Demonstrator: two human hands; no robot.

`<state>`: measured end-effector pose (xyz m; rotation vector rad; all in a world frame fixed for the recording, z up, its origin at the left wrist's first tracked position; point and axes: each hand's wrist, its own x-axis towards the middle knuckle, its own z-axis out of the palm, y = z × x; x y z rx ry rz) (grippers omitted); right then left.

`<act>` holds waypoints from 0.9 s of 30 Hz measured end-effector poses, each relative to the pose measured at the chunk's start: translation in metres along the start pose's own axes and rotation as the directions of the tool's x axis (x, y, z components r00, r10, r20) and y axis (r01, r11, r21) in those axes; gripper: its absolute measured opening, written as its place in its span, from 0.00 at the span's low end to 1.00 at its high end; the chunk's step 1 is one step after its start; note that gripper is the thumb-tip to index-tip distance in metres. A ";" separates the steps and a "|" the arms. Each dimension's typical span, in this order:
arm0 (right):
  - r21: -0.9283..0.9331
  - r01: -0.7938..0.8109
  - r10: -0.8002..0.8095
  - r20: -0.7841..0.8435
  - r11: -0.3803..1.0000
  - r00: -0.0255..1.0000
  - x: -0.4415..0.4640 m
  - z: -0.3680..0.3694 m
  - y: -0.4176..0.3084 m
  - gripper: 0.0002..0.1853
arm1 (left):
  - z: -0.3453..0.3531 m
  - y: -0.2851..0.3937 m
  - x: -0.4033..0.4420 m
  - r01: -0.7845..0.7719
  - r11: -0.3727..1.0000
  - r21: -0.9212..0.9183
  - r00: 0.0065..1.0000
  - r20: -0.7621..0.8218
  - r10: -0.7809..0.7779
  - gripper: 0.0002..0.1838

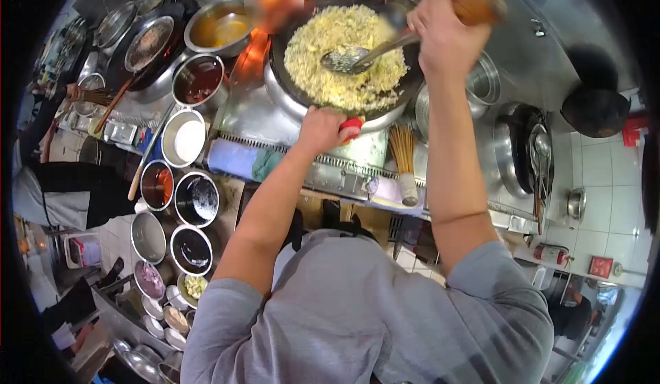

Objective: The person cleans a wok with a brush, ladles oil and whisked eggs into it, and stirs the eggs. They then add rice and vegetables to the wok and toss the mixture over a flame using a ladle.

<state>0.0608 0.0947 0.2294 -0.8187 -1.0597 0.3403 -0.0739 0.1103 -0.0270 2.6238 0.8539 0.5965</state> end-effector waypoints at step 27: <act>-0.040 0.036 -0.049 -0.392 0.999 0.918 0.036 -0.076 0.080 0.14 | -0.017 -0.014 0.004 -0.064 0.990 -0.122 0.961 0.258 0.094 0.20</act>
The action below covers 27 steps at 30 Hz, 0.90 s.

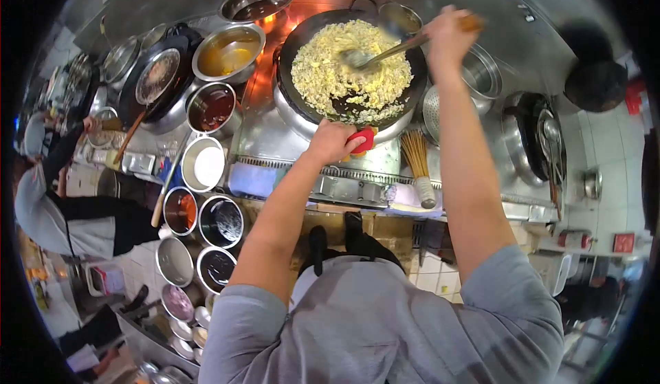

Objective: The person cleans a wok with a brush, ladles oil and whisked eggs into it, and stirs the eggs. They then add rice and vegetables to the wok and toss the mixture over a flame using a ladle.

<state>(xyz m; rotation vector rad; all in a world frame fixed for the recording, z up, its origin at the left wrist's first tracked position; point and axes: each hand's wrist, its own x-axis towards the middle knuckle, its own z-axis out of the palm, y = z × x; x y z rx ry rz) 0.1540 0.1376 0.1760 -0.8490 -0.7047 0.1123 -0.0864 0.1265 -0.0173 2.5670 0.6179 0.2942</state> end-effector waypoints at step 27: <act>-0.112 -0.229 0.248 0.203 0.967 0.947 -0.041 0.049 -0.175 0.09 | -0.088 0.119 -0.048 -0.076 0.986 0.149 0.984 -0.147 0.098 0.24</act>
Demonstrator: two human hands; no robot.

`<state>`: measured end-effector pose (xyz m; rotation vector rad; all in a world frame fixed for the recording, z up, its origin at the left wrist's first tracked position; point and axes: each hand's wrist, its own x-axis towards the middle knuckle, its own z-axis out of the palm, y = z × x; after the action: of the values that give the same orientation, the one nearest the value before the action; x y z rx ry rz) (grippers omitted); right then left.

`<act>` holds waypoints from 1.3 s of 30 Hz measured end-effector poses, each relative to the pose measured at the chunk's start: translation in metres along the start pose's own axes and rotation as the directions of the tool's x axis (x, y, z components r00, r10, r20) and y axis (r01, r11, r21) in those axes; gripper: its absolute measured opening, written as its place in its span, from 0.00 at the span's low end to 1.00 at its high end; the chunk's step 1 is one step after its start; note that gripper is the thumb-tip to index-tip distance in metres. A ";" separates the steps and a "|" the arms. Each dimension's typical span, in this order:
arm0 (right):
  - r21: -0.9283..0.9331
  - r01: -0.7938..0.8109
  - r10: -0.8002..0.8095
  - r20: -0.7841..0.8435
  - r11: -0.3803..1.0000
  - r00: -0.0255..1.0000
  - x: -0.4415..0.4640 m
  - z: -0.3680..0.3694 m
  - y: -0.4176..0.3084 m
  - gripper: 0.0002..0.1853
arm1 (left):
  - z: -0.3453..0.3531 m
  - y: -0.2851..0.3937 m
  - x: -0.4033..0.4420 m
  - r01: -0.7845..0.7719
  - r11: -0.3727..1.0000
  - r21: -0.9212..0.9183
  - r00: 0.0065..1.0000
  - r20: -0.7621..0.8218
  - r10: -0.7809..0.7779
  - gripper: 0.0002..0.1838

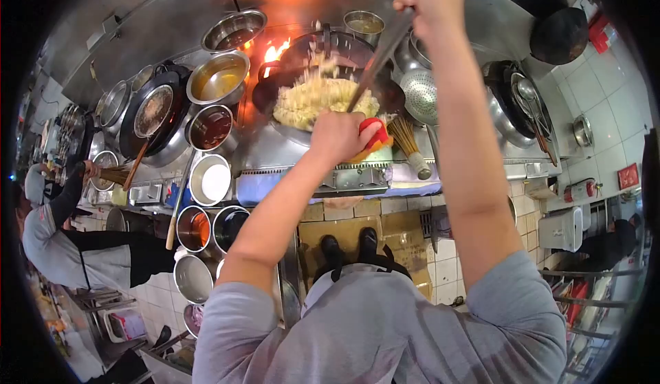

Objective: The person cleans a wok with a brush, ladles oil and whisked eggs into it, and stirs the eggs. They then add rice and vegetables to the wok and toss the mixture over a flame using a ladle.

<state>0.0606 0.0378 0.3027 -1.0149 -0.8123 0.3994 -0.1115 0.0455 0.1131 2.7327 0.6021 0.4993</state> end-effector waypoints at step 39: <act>-0.097 0.045 -0.063 -0.189 0.994 0.980 -0.047 0.013 -0.016 0.11 | 0.022 -0.012 0.004 -0.078 0.990 0.120 0.981 -0.169 0.098 0.24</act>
<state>0.0191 0.0078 0.3010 -1.0968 -0.6875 0.2153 -0.1033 0.0530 0.0907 2.8519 0.5688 0.7552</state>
